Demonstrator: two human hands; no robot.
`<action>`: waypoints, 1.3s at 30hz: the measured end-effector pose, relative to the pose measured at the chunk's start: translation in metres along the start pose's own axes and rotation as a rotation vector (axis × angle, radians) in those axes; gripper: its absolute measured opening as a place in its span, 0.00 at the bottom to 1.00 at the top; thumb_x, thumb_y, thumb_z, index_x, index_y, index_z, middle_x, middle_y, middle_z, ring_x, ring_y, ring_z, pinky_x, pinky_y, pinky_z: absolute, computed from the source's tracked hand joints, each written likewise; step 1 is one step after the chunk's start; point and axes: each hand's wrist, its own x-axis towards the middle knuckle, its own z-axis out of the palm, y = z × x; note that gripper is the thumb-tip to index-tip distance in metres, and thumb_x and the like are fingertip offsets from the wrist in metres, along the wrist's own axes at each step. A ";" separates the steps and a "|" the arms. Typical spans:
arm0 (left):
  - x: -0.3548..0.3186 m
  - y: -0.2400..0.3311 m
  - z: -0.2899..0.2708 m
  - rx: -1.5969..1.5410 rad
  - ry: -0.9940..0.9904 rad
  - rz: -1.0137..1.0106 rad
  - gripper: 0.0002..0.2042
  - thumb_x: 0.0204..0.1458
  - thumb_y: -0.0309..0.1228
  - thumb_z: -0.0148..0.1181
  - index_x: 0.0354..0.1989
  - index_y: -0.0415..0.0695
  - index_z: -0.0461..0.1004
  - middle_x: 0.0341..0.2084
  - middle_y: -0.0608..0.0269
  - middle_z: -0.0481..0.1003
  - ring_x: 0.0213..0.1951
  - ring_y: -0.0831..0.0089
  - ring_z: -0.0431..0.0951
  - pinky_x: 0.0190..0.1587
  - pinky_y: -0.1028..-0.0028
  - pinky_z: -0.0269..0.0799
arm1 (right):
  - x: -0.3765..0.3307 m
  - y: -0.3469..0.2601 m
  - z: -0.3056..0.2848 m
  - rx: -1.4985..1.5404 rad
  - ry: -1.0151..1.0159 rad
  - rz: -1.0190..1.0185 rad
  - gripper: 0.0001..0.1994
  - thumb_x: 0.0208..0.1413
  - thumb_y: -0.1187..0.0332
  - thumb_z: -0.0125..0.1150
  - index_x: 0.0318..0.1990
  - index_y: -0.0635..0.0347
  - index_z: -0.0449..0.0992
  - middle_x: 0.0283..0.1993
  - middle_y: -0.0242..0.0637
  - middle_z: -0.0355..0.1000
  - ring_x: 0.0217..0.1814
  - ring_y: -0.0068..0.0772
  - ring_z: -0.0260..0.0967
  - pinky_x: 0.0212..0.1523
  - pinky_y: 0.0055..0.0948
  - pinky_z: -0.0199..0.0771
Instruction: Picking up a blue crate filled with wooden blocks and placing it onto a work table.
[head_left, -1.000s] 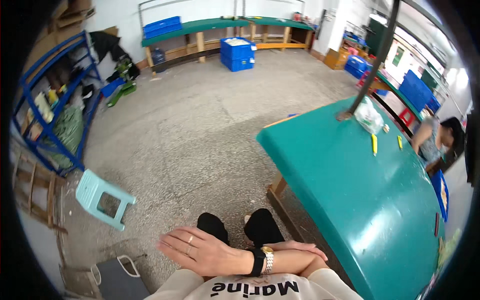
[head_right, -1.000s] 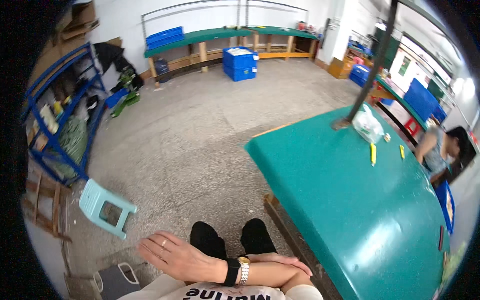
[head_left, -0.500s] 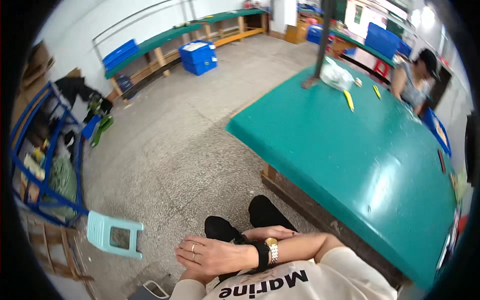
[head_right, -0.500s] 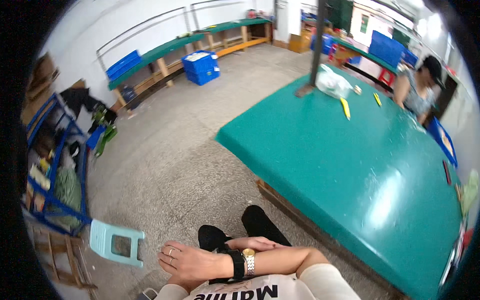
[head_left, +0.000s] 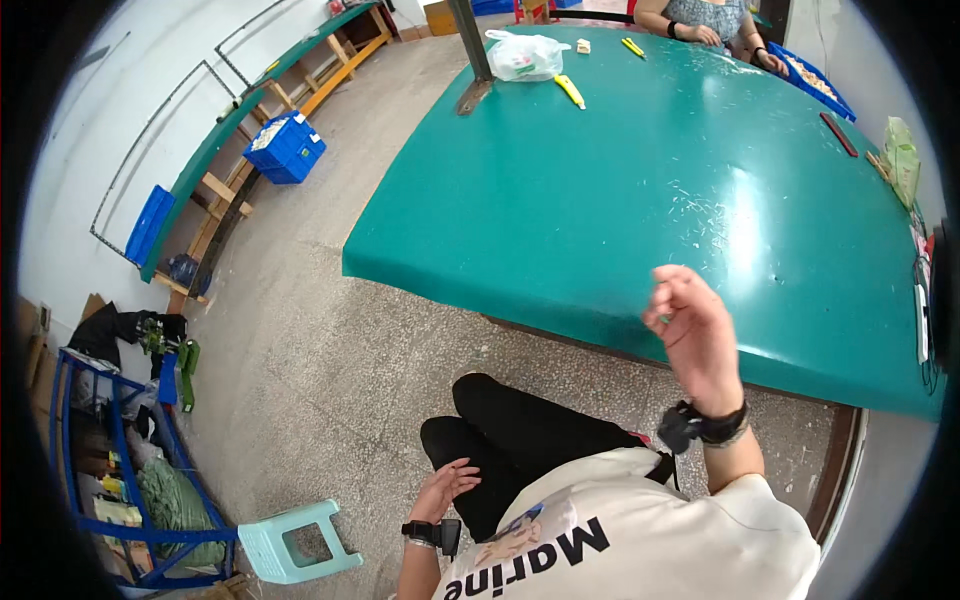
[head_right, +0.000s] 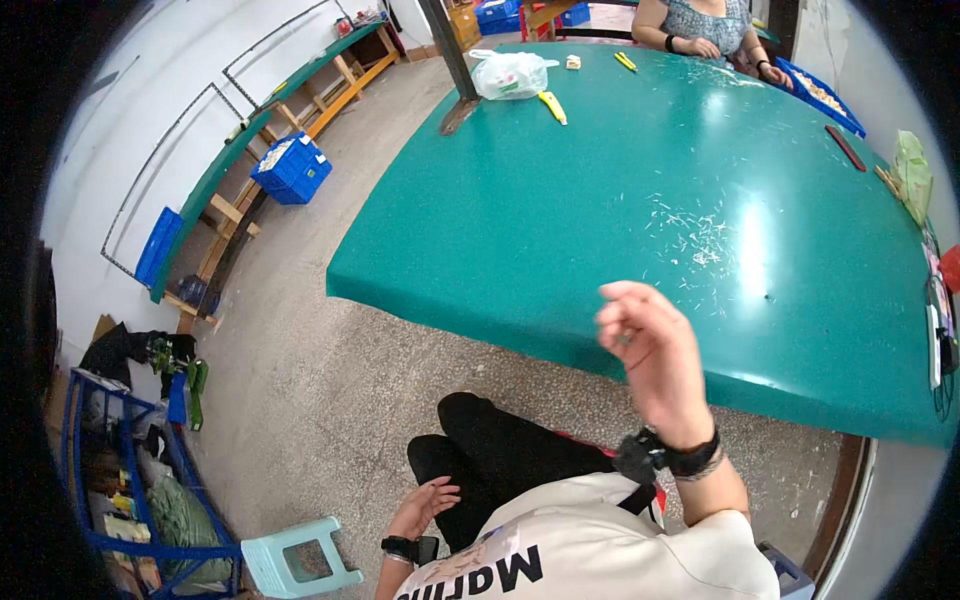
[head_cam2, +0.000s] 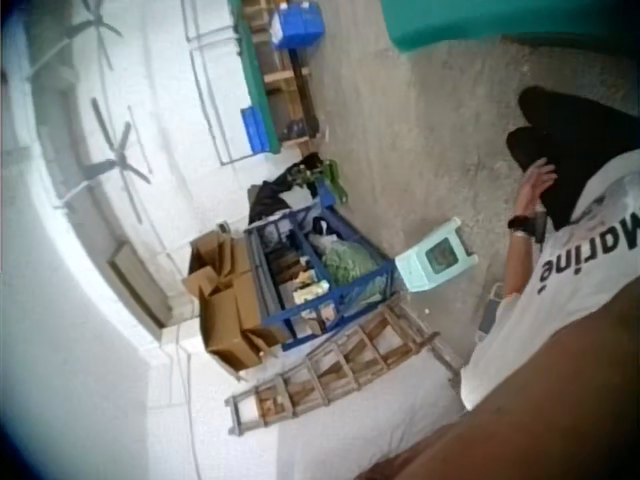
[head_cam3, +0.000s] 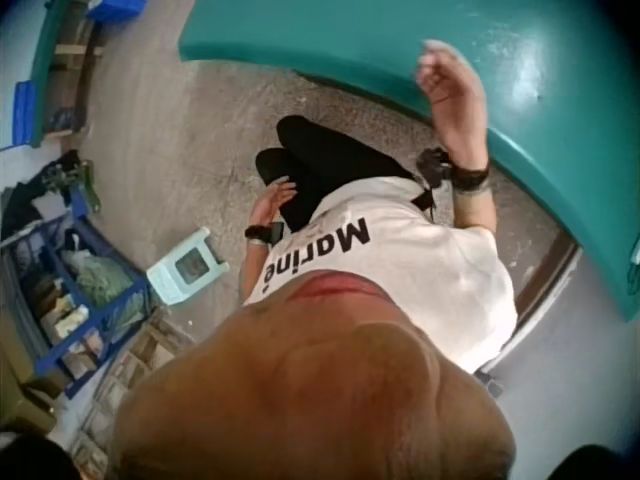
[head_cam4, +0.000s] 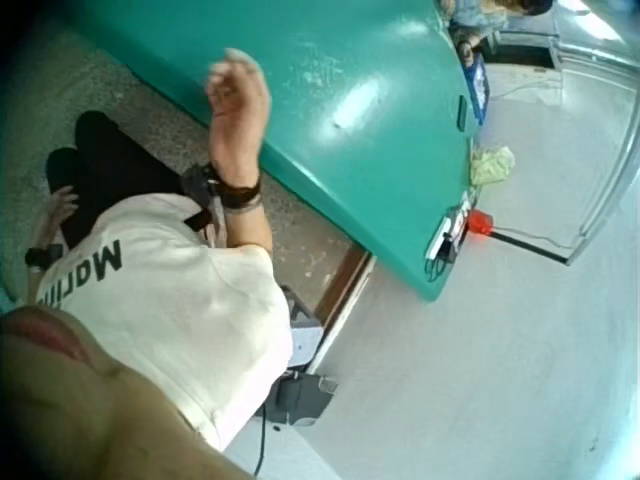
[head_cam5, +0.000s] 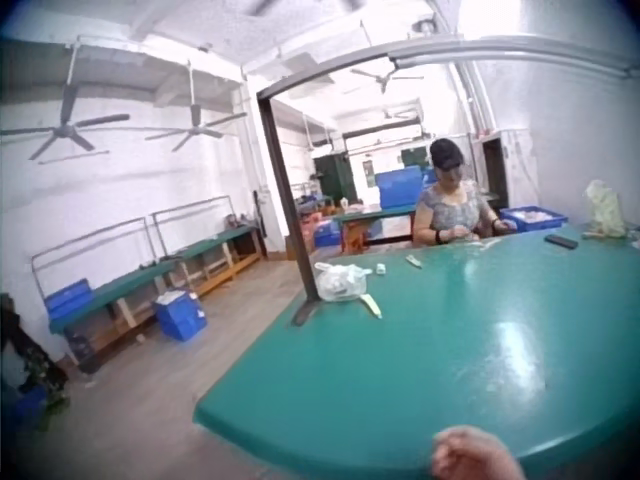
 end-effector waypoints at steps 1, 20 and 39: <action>-0.001 -0.003 -0.003 -0.035 0.031 0.019 0.21 0.61 0.40 0.37 0.56 0.39 0.59 0.46 0.47 0.70 0.47 0.61 0.73 0.49 0.68 0.69 | 0.002 -0.007 -0.010 0.274 0.054 0.050 0.09 0.57 0.75 0.45 0.39 0.64 0.73 0.31 0.30 0.70 0.33 0.21 0.66 0.37 0.24 0.66; -0.103 0.067 0.076 0.172 -0.001 0.167 0.20 0.60 0.37 0.41 0.58 0.41 0.57 0.43 0.49 0.71 0.37 0.63 0.78 0.36 0.71 0.78 | 0.037 0.056 -0.011 -1.982 0.131 -0.766 0.23 0.58 0.63 0.46 0.61 0.56 0.57 0.67 0.41 0.47 0.69 0.43 0.42 0.65 0.44 0.46; 0.012 0.091 0.042 0.284 0.031 0.047 0.18 0.59 0.39 0.43 0.53 0.40 0.63 0.28 0.48 0.77 0.20 0.66 0.78 0.20 0.76 0.75 | 0.006 -0.087 0.099 -0.036 -0.110 -2.069 0.13 0.56 0.74 0.38 0.46 0.56 0.67 0.48 0.37 0.66 0.41 0.29 0.60 0.42 0.32 0.55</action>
